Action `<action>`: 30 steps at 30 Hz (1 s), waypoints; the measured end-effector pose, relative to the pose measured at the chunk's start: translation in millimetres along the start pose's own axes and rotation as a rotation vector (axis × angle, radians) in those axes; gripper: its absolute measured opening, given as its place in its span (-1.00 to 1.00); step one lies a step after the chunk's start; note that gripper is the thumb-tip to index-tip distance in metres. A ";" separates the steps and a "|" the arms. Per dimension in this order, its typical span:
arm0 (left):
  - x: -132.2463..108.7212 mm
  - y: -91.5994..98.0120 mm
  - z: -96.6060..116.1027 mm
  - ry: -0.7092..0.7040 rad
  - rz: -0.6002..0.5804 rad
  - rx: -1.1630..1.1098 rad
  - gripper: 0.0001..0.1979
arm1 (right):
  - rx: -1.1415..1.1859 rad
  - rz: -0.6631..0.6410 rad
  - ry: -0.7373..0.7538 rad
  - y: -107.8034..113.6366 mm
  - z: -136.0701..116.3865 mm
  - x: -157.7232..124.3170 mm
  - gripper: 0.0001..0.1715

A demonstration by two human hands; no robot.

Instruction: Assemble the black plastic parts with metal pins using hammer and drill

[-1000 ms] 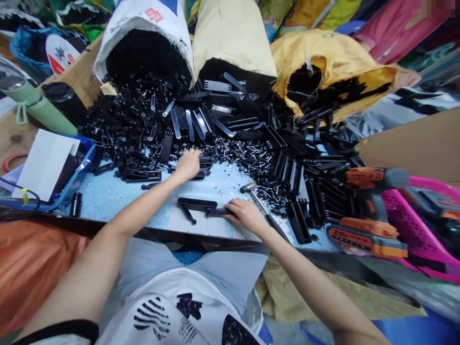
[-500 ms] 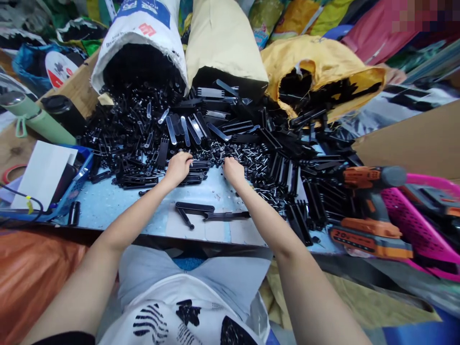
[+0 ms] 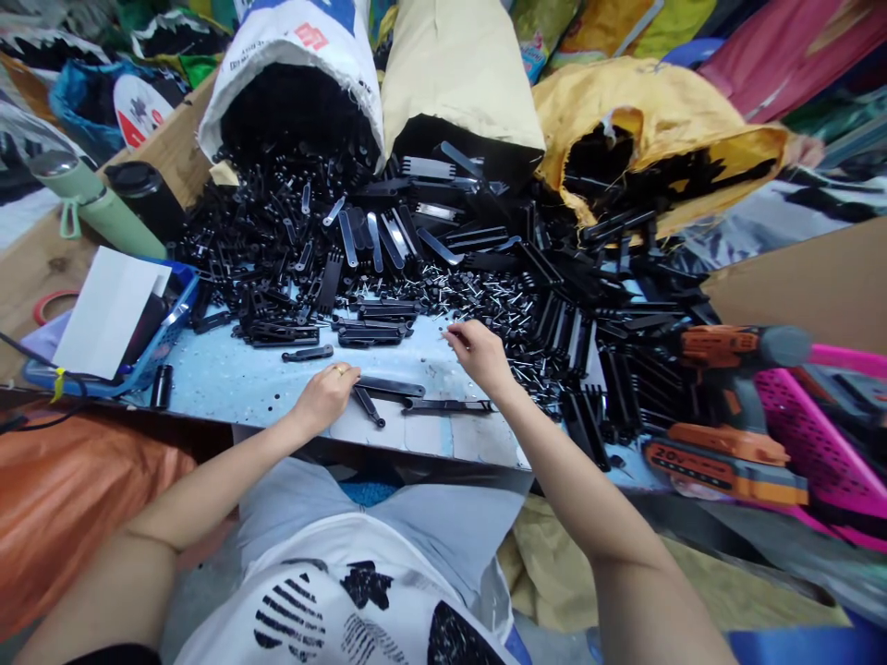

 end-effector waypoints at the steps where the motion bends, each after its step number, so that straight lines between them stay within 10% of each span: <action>1: 1.1 -0.7 -0.4 0.006 0.004 -0.024 -0.80 | 0.046 0.001 0.001 2.4 -8.3 -4.7 -0.70; 16: -16.1 -23.3 -6.4 -0.072 0.029 0.184 -0.72 | 0.011 -0.298 0.243 -7.6 -62.4 -44.1 -0.65; 23: -6.5 -43.2 24.4 -0.354 -0.130 0.118 -0.59 | 0.159 -0.149 0.311 -25.9 -48.0 -75.4 -0.66; 30: 12.0 -57.9 38.2 -0.435 -0.259 0.225 -0.51 | -0.199 -0.378 0.371 -20.7 -27.5 -85.2 -0.46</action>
Point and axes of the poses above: each hand's wrist, its own x-axis towards the middle knuckle, its own y-axis out of the back of the hand, z = x × y, the point moved 3 cm from there along x, towards the middle knuckle, and after that the axes turned 14 degrees about y, right-handed, at the moved point
